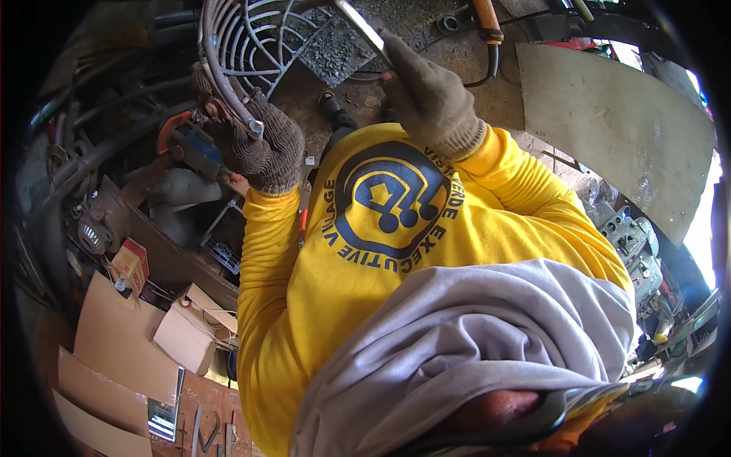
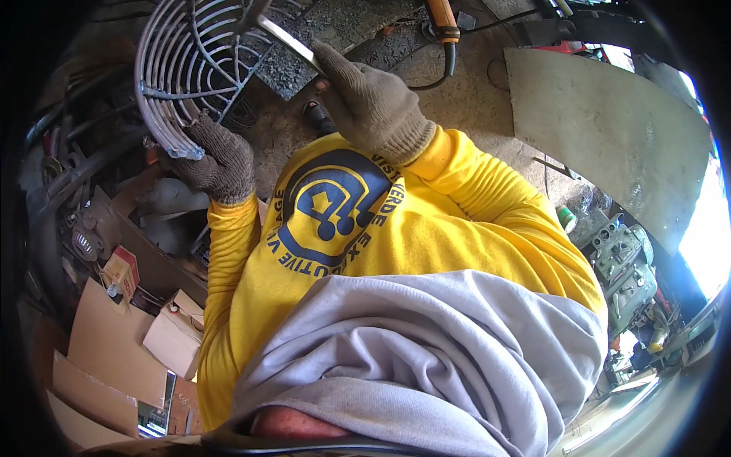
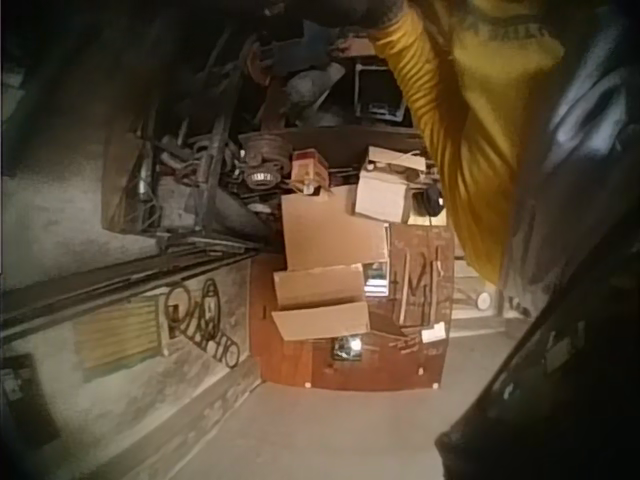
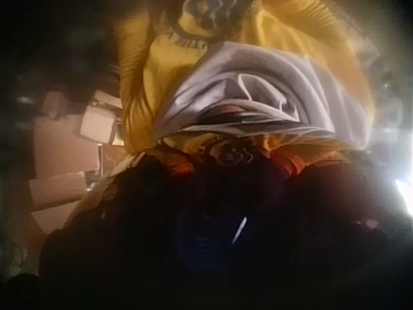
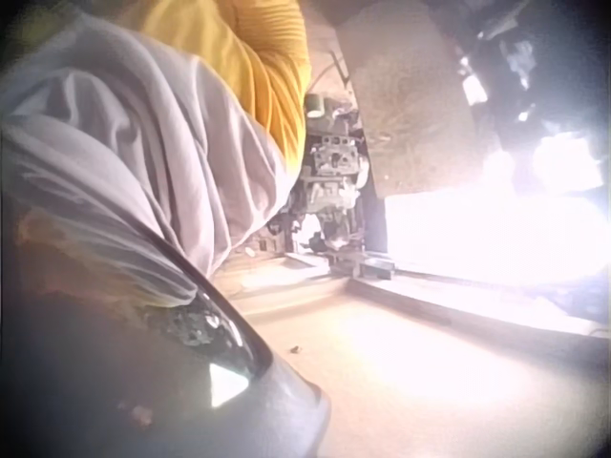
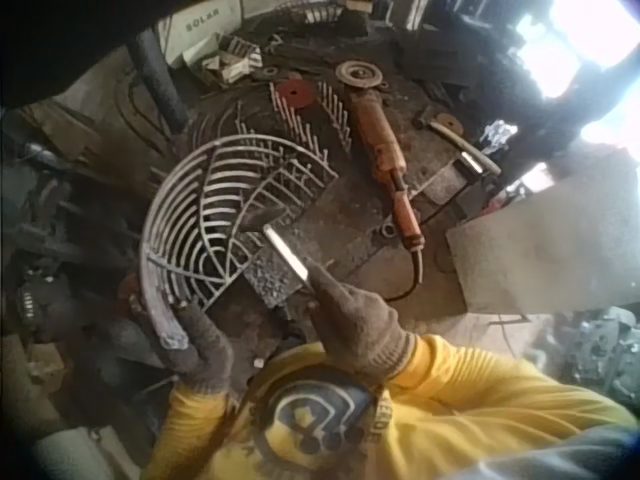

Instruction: The person uses an angle grinder to smooth a curved metal grate and then uses a hand file to further refine the metal edges.

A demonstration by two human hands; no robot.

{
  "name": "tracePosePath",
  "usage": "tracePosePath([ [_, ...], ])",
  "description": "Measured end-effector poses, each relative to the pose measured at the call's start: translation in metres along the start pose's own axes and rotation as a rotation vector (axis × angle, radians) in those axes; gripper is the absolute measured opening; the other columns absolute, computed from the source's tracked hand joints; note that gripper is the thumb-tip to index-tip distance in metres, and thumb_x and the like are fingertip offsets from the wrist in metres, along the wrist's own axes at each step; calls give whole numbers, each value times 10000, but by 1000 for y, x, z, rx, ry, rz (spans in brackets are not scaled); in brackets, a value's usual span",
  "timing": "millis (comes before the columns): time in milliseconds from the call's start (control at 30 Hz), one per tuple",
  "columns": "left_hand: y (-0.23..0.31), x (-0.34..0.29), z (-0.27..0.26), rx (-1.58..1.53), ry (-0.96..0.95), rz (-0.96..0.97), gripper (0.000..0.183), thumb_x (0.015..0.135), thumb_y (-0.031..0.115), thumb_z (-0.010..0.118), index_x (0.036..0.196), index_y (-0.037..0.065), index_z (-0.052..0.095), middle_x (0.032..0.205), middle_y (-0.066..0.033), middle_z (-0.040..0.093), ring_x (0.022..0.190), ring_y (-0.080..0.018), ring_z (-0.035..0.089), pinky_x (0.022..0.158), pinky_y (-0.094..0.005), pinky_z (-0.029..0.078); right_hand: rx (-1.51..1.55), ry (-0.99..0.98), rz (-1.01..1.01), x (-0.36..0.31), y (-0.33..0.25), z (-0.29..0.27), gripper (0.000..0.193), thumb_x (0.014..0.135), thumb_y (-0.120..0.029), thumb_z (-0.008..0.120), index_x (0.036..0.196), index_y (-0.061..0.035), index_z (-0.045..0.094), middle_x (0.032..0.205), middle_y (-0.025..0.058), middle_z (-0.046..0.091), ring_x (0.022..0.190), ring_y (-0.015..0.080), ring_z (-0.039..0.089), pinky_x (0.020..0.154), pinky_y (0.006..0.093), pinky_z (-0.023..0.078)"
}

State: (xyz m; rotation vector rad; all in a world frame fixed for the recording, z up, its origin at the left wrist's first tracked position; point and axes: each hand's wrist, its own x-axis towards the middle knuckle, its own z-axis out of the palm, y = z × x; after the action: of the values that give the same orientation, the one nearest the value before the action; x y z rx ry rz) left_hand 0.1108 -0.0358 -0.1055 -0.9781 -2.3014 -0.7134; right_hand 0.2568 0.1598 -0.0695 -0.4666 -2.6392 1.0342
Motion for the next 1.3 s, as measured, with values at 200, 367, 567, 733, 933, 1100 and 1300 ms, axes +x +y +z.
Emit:
tracePosePath([
  [200, 0, 4, 1, 40, 16, 40, 392, 995, 84, 471, 1363, -31, 540, 1400, -249, 517, 1278, -401, 527, 1073, -515, 376, 21, 8, -12, 4, 9, 3, 469, 943, -229, 610, 1374, -75, 509, 874, 187, 683, 815, 369, 690, 692, 439, 563],
  [367, 0, 4, -1, 51, 13, 60, 404, 995, 92, 471, 1376, -29, 527, 1412, -248, 506, 1290, -408, 515, 1081, -527, 363, -108, -198, 120, 2, 7, 12, 495, 937, -215, 618, 1389, -60, 492, 899, 197, 687, 814, 378, 690, 687, 441, 563],
  [567, -2, -2, 1, 50, 26, 47, 415, 991, 91, 484, 1388, -26, 514, 1420, -250, 495, 1295, -407, 508, 1087, -518, 365, 23, 102, -101, -2, 2, 0, 506, 933, -222, 624, 1398, -75, 487, 899, 193, 683, 793, 383, 686, 677, 449, 559],
  [733, -3, -5, 4, 48, 33, 51, 426, 987, 89, 494, 1398, -23, 502, 1428, -250, 486, 1299, -407, 503, 1092, -511, 366, -47, -65, 11, 2, 14, 6, 500, 936, -228, 621, 1398, -89, 491, 882, 183, 679, 777, 376, 688, 671, 454, 558],
  [933, -5, -6, 8, 56, 45, 66, 441, 983, 87, 507, 1411, -20, 489, 1437, -252, 475, 1304, -406, 496, 1097, -502, 367, -111, -87, 36, -3, 7, 9, 510, 928, -231, 633, 1396, -86, 492, 861, 187, 675, 781, 374, 690, 661, 446, 557],
  [1100, -14, -5, 17, 68, 78, 108, 455, 980, 86, 517, 1421, -17, 477, 1444, -253, 466, 1308, -406, 490, 1102, -494, 369, 5, 1, -35, 2, 8, 1, 511, 927, -227, 635, 1398, -90, 492, 863, 189, 676, 787, 372, 691, 660, 438, 558],
  [1300, -4, -18, 0, 81, -2, 107, 491, 968, 205, 569, 1394, -27, 492, 1386, -223, 535, 1235, -368, 558, 1052, -458, 429, -122, -165, 71, 1, 5, 6, 506, 929, -172, 638, 1403, -60, 500, 908, 199, 683, 816, 356, 702, 696, 403, 558],
])
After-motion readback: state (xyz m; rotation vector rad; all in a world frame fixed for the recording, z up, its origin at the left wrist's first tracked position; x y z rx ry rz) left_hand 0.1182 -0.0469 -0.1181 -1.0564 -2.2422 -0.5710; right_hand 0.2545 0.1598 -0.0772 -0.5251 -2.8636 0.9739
